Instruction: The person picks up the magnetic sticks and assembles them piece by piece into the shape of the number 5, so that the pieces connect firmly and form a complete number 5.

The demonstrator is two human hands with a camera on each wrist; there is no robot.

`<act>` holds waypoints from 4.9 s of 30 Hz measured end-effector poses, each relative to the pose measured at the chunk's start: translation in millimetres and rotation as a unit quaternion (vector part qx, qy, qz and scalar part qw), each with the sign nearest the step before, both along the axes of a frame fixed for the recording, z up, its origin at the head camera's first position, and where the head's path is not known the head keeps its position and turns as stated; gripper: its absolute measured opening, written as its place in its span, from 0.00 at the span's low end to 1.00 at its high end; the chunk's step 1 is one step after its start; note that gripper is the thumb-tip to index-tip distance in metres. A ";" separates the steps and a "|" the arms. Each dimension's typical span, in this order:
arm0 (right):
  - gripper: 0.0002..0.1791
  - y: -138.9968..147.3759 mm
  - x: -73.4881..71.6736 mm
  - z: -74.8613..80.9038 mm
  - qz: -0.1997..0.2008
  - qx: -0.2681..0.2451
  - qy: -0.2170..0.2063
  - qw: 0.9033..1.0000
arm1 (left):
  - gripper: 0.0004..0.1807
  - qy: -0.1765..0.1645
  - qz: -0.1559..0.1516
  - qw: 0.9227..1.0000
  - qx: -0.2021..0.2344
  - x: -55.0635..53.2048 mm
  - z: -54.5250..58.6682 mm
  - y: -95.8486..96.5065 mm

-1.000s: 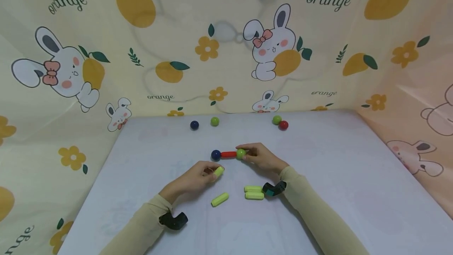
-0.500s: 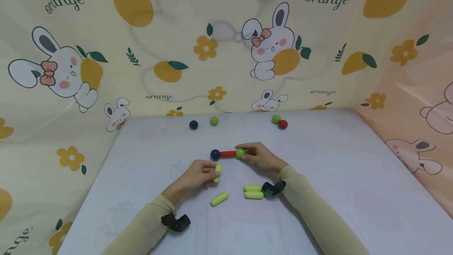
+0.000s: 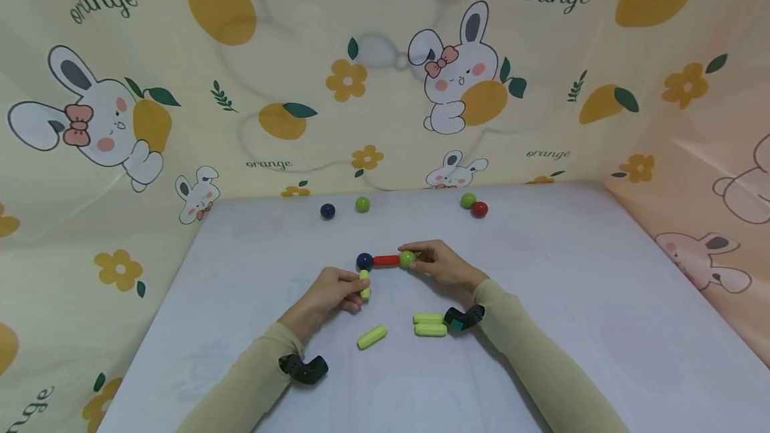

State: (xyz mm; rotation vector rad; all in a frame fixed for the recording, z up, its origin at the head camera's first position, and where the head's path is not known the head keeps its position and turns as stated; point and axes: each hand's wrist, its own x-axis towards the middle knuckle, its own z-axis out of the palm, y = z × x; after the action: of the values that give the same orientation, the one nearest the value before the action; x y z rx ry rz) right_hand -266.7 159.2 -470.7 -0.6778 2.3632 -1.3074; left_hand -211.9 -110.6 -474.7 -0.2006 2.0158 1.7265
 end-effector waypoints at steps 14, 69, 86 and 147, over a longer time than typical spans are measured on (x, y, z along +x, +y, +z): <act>0.24 -0.8 -2.4 -2.7 -0.008 0.001 -0.012 1.000 | 0.14 0.017 0.008 1.000 -0.018 -5.2 1.1 1.3; 0.25 2.2 -0.8 -0.5 0.006 -0.008 -0.008 1.000 | 0.22 -0.003 -0.006 0.999 -0.040 -7.2 4.2 -5.4; 0.26 14.0 -8.2 6.1 -0.014 0.005 -0.021 1.000 | 0.21 0.001 -0.004 0.999 -0.043 -5.4 6.3 -4.4; 0.22 98.7 -46.4 7.4 -0.253 -0.005 0.060 0.965 | 0.22 0.002 -0.008 0.999 -0.035 -6.2 5.8 -4.2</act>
State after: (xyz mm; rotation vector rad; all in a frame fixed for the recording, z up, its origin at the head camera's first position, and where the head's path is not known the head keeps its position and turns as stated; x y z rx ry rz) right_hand -313.1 257.9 -463.3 -0.1515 2.7443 -1.5093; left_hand -218.1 -114.8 -468.9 -0.2034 2.0760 1.6488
